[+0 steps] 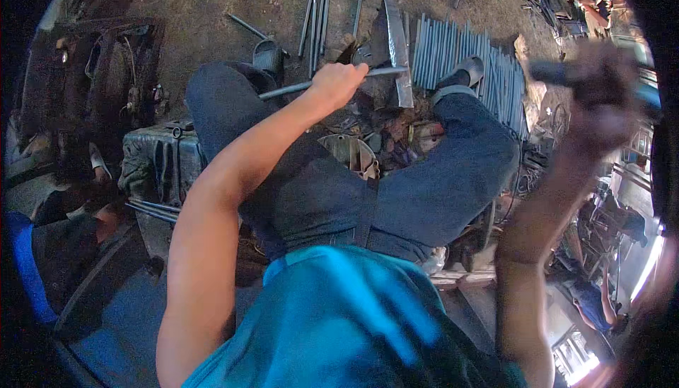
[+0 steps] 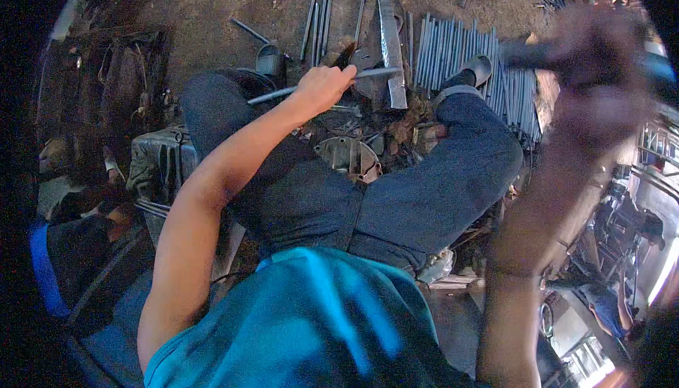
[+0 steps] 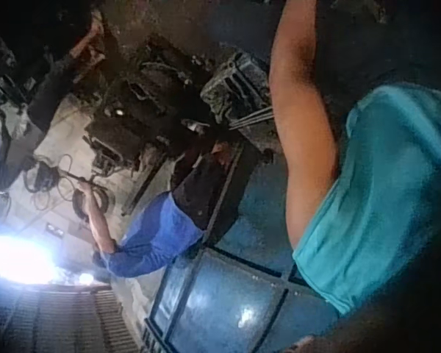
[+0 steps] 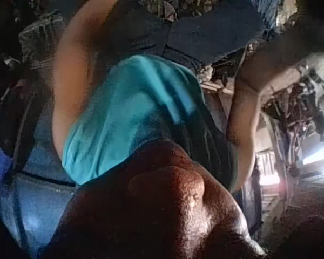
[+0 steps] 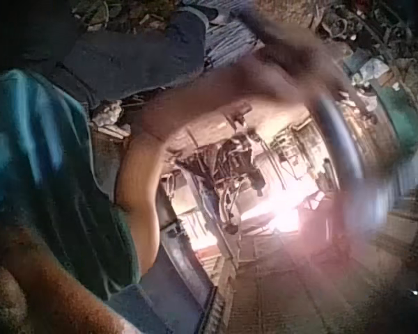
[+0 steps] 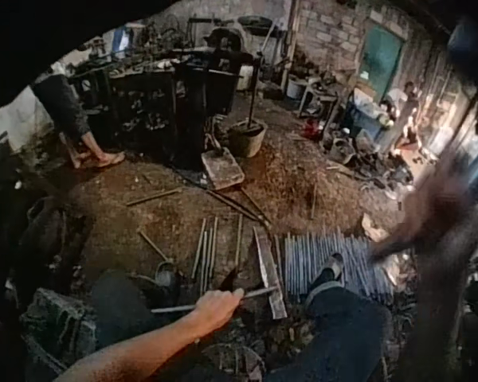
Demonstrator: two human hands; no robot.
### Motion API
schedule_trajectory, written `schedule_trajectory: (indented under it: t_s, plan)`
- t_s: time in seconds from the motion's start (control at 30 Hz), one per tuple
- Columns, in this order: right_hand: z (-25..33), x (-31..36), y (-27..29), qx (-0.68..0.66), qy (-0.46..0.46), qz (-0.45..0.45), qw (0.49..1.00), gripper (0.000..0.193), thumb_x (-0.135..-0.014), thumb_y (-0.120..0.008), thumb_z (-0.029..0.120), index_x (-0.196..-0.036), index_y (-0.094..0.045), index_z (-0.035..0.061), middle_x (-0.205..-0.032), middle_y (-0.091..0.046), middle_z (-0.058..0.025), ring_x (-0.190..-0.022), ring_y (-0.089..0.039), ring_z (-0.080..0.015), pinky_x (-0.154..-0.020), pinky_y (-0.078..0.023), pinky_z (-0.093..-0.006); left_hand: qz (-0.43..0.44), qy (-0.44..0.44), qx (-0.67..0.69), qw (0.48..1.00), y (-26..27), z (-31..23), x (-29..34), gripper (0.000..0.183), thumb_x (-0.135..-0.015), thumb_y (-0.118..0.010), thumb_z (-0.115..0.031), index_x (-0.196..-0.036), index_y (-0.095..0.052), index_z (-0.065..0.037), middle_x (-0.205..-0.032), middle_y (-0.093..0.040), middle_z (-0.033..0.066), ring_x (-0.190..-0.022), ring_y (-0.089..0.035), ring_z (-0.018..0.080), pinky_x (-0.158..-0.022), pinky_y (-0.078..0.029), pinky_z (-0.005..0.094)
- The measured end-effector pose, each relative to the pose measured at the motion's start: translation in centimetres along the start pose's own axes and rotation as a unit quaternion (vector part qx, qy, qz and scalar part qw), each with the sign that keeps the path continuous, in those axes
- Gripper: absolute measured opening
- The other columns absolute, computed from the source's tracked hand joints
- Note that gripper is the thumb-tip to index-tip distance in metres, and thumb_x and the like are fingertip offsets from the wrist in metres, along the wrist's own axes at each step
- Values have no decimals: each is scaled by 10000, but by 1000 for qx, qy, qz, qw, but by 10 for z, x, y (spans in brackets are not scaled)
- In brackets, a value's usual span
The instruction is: The person is using a hammer and an anvil-like surface to straighten or shape a metal rod.
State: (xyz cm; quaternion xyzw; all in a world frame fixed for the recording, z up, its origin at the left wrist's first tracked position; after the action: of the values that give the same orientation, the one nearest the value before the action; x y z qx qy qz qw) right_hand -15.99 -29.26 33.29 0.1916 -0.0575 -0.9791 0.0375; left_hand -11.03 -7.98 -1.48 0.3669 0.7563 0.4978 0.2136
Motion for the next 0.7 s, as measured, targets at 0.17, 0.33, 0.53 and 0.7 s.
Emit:
schedule_trajectory:
  t_s: [0.17,0.33,0.53,0.7]
  plan:
    - [-272,225,-114,-240,-534,-292,756,242,-816,-656,35,-817,-433,128,-538,-369,43,-401,-360,-81,-383,-308,-258,29,21,5,999,-26,8,18,202,-942,-530,-269,-989,-495,-76,-679,-636,186,-660,-647,411,-574,-514,519]
    - [-244,223,-75,-280,-478,-333,763,238,-827,-619,14,-802,-413,131,-535,-357,48,-377,-346,-67,-349,-283,-247,-13,20,-17,1000,-12,11,1,188,-932,-535,-249,-996,-478,-81,-647,-613,193,-619,-632,407,-521,-500,506]
    - [-250,234,-107,-277,-490,-271,781,257,-812,-664,45,-803,-421,127,-530,-385,34,-387,-387,-79,-357,-318,-269,-6,21,-18,1000,-4,6,-7,204,-914,-539,-219,-1050,-496,-74,-687,-619,189,-679,-642,404,-576,-501,530]
    - [-269,240,-121,-185,-570,-233,766,253,-813,-680,52,-785,-435,108,-542,-420,26,-394,-401,-77,-373,-329,-263,55,78,-11,995,2,0,-8,259,-928,-512,-265,-1049,-559,-42,-753,-637,221,-759,-651,414,-655,-516,537]
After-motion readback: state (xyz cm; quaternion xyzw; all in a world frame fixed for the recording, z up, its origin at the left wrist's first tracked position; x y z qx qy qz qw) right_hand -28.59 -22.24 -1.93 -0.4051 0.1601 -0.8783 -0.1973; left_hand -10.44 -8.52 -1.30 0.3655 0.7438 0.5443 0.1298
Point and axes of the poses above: each hand's wrist, its own x-axis away from the middle knuckle, its own y-axis out of the back of the hand, z = x × y, the point moved 8 cm from there along -x, towards the middle knuckle
